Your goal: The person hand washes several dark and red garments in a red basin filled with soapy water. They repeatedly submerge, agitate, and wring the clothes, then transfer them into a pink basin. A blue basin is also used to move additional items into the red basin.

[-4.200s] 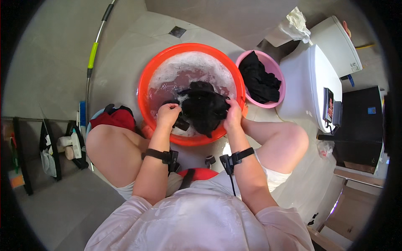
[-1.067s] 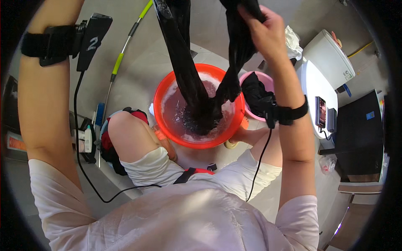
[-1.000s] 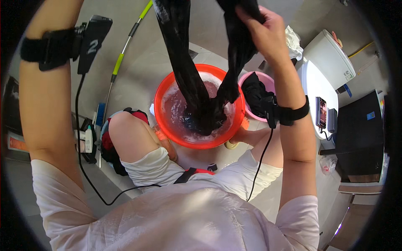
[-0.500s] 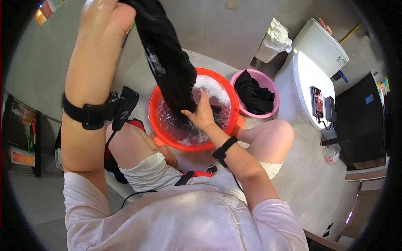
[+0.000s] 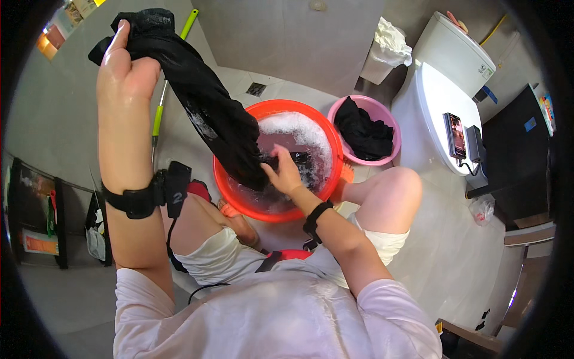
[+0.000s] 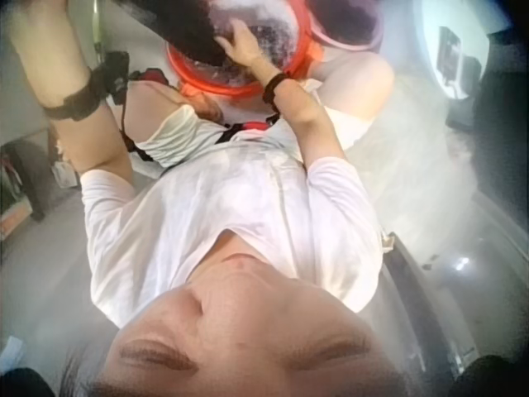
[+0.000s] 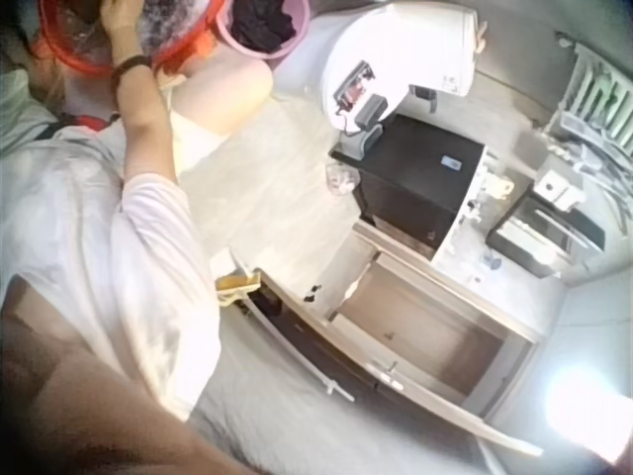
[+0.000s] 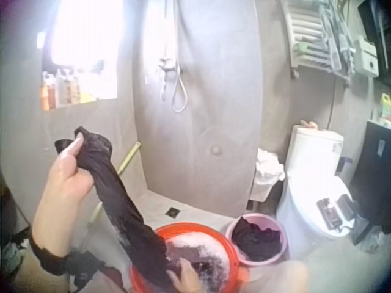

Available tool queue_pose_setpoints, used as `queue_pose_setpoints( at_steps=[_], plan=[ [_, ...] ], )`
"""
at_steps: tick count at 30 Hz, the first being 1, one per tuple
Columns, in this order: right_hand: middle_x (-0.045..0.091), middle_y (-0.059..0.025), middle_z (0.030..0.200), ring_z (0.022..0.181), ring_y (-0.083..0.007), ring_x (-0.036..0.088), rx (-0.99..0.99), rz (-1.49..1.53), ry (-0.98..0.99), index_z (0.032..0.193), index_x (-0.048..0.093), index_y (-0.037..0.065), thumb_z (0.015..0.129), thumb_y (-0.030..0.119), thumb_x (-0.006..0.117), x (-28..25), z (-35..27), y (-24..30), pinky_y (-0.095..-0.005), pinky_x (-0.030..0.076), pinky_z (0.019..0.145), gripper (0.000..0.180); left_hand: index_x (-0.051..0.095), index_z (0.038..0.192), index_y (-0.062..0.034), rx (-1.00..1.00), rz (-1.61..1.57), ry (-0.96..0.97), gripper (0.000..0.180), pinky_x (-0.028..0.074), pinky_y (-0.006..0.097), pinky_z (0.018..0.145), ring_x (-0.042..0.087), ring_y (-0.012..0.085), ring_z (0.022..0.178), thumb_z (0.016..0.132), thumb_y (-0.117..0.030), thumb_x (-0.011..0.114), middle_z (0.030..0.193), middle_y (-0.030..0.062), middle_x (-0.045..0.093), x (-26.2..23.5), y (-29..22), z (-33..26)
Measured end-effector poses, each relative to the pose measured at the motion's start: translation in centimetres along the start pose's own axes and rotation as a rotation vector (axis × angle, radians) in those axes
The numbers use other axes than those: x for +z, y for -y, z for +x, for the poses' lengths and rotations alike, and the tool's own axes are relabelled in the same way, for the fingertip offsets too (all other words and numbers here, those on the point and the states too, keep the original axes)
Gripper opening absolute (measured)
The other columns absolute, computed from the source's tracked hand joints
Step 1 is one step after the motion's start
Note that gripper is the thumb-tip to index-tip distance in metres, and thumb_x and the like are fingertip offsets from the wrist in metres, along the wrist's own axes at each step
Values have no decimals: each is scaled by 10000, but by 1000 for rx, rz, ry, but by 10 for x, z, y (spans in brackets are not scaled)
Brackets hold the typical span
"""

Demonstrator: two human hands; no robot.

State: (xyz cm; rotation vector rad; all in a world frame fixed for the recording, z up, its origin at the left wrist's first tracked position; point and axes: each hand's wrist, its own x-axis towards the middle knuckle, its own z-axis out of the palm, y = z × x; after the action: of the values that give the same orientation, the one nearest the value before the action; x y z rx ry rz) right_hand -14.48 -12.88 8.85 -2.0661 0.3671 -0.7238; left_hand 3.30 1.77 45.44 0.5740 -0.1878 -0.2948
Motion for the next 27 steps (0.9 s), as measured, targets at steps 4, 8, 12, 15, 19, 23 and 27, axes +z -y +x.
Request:
queue_pose_setpoints(
  at_steps=[4, 8, 12, 15, 19, 23, 27],
  plan=[
    [479, -215, 1345, 1196, -346, 549, -323, 68, -318, 1410, 357, -24, 791, 226, 828, -13, 48, 103, -415, 461, 1006, 817, 628, 1102, 55, 66, 47, -14, 237, 538, 415, 940, 665, 288, 1006, 993, -155, 609, 1121, 129, 679, 7, 29, -8],
    [514, -219, 1311, 1191, -399, 540, -455, 134, -179, 1369, 398, 2, 751, 124, 819, -42, 93, 162, -432, 453, 1021, 757, 633, 1079, 17, -42, 111, 23, 217, 547, 391, 880, 671, 248, 963, 982, -178, 631, 1068, 105, 686, -22, 61, -31],
    [556, -166, 1226, 1061, -308, 618, -386, 170, 120, 1280, 540, 17, 742, 6, 771, -63, 106, 162, -392, 521, 906, 586, 627, 1078, -33, -53, 140, 30, 198, 543, 379, 846, 666, 216, 924, 981, -206, 639, 1006, 69, 684, -52, 82, -39],
    [650, -63, 1016, 973, -199, 645, 271, 819, 288, 1106, 658, 28, 894, 50, 626, -85, 115, 154, -309, 513, 889, 215, 640, 1152, -15, -201, 21, 177, 333, 490, 408, 984, 654, 245, 1057, 1016, -310, 568, 1148, 103, 695, -75, 73, -37],
    [563, -69, 690, 547, -202, 525, 590, 1298, 217, 860, 599, 47, 949, 316, 462, -122, 135, 149, -333, 457, 554, 315, 588, 1254, 26, -362, -154, 357, 416, 408, 460, 1085, 585, 306, 1206, 1029, -298, 456, 1290, 152, 633, -105, 65, -32],
    [449, -43, 643, 469, -180, 354, 571, 1809, 460, 763, 496, 78, 941, 409, 442, -118, 140, 159, -328, 306, 446, 380, 539, 1317, 34, -452, -183, 363, 487, 346, 488, 1143, 542, 335, 1269, 887, -190, 492, 1340, 167, 601, -123, 100, -49],
    [472, -44, 621, 431, -139, 365, 612, 1769, 739, 807, 510, 58, 944, 411, 431, -102, 140, 164, -278, 309, 411, 387, 421, 1412, -66, -372, 38, 363, 601, 386, 426, 1106, 549, 277, 1217, 823, -43, 535, 1288, 100, 581, -130, 129, -83]
  ],
)
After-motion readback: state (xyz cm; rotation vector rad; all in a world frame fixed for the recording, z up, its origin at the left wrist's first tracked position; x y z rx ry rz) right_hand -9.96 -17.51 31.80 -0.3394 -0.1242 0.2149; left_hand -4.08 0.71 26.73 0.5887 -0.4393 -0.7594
